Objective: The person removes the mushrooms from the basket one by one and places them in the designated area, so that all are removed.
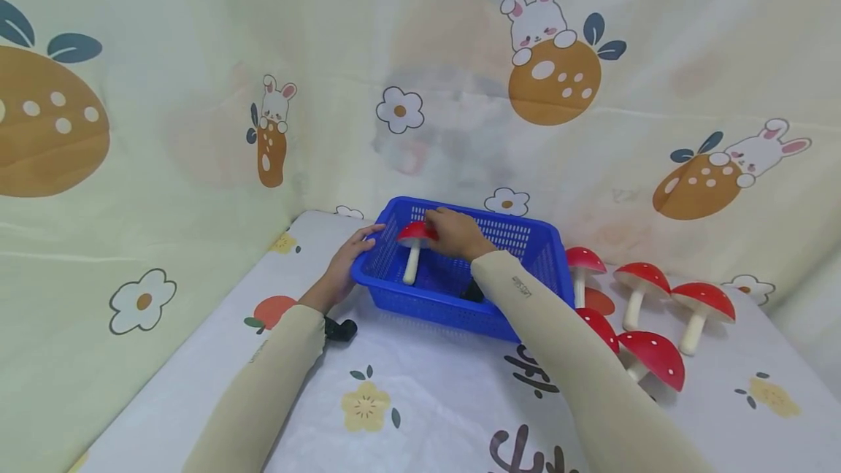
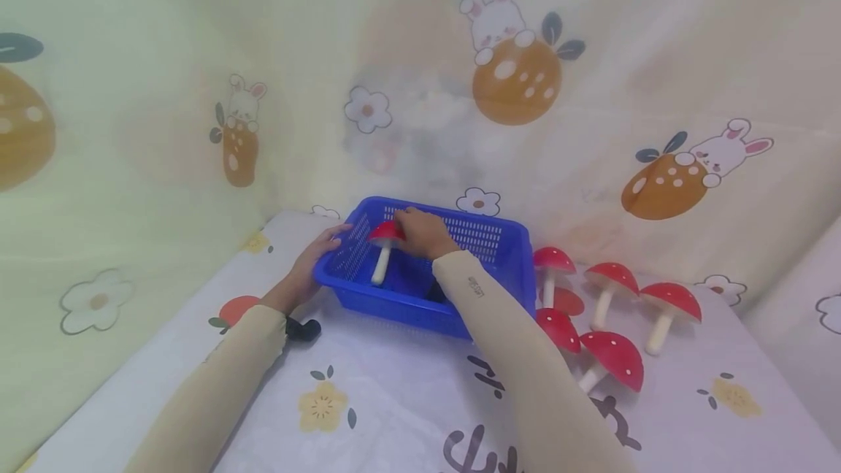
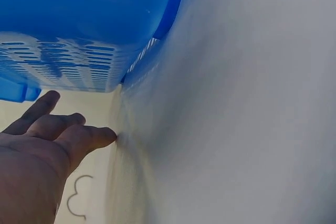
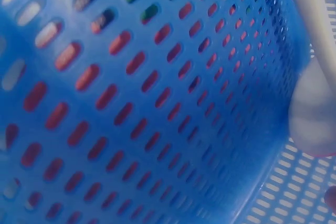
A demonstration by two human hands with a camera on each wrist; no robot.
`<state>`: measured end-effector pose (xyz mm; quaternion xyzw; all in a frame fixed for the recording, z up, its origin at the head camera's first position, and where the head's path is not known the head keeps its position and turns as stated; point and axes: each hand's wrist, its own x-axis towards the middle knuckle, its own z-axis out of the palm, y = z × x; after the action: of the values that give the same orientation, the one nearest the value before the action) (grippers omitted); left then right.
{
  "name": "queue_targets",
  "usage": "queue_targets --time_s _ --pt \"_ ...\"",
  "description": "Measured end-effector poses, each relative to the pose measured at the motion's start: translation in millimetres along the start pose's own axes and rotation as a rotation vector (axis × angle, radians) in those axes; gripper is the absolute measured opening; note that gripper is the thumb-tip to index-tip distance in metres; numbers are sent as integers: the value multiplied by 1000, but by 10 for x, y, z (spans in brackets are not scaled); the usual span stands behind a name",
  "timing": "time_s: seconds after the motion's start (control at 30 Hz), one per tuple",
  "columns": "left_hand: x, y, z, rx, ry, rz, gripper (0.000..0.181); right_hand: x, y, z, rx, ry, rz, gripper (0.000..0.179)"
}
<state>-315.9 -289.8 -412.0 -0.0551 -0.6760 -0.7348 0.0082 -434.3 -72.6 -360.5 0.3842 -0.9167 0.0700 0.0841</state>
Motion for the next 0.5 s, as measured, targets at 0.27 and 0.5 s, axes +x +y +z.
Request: queue_targets --time_s 0.27,0.5 --pt "1 4 21 22 11 -8 45 -17 2 0 4 25 14 27" --pt "14 -2 12 7 27 -14 44 -8 -8 -17 83 31 51 11"
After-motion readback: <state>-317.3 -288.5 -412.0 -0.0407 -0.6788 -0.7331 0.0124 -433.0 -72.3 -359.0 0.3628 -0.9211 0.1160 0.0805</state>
